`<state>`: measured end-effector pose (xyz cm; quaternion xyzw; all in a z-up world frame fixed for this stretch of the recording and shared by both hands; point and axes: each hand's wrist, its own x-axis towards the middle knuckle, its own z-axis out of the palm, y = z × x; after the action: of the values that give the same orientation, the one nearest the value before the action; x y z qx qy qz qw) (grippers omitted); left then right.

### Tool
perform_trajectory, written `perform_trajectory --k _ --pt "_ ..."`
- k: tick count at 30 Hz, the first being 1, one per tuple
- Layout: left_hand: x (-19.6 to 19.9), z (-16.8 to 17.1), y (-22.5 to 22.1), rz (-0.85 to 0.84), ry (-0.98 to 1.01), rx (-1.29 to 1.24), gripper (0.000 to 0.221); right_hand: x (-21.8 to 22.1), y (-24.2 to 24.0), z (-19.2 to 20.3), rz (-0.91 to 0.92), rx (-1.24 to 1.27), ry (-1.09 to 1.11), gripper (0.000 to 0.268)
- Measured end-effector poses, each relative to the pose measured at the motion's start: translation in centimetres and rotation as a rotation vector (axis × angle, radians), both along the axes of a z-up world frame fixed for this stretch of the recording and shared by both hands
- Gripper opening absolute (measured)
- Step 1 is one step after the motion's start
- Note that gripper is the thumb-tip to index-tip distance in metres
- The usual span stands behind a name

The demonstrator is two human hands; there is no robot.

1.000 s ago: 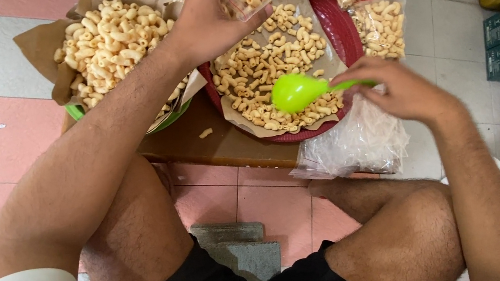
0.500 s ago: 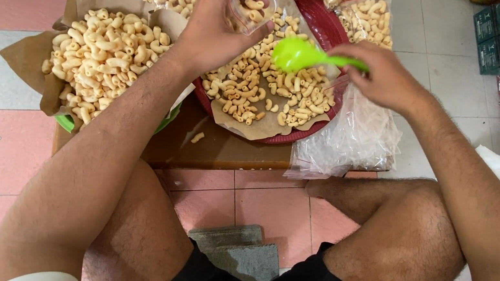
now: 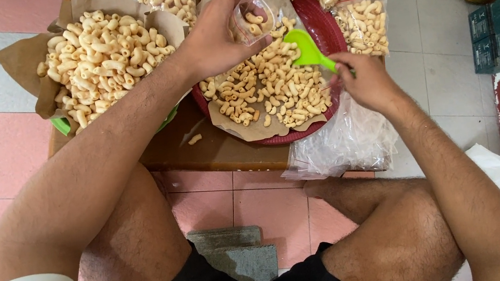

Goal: The person scoops roasted cashews from a large plate using a small plastic cup and a green spoon, then places the cashews into small plastic zip-top bags and seals them.

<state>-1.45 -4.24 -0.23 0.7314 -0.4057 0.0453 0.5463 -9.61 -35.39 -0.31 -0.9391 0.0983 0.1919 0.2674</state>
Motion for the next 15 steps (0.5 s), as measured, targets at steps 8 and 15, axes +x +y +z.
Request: perform_trajectory --k 8,15 --pt "0.0 -0.8 0.1 0.028 0.111 0.113 0.057 -0.1 -0.9 0.6 -0.101 0.251 0.039 0.040" --pt "1.4 -4.0 -0.1 0.052 0.327 0.317 0.058 -1.4 -1.6 2.8 -0.047 0.520 -0.216 0.039"
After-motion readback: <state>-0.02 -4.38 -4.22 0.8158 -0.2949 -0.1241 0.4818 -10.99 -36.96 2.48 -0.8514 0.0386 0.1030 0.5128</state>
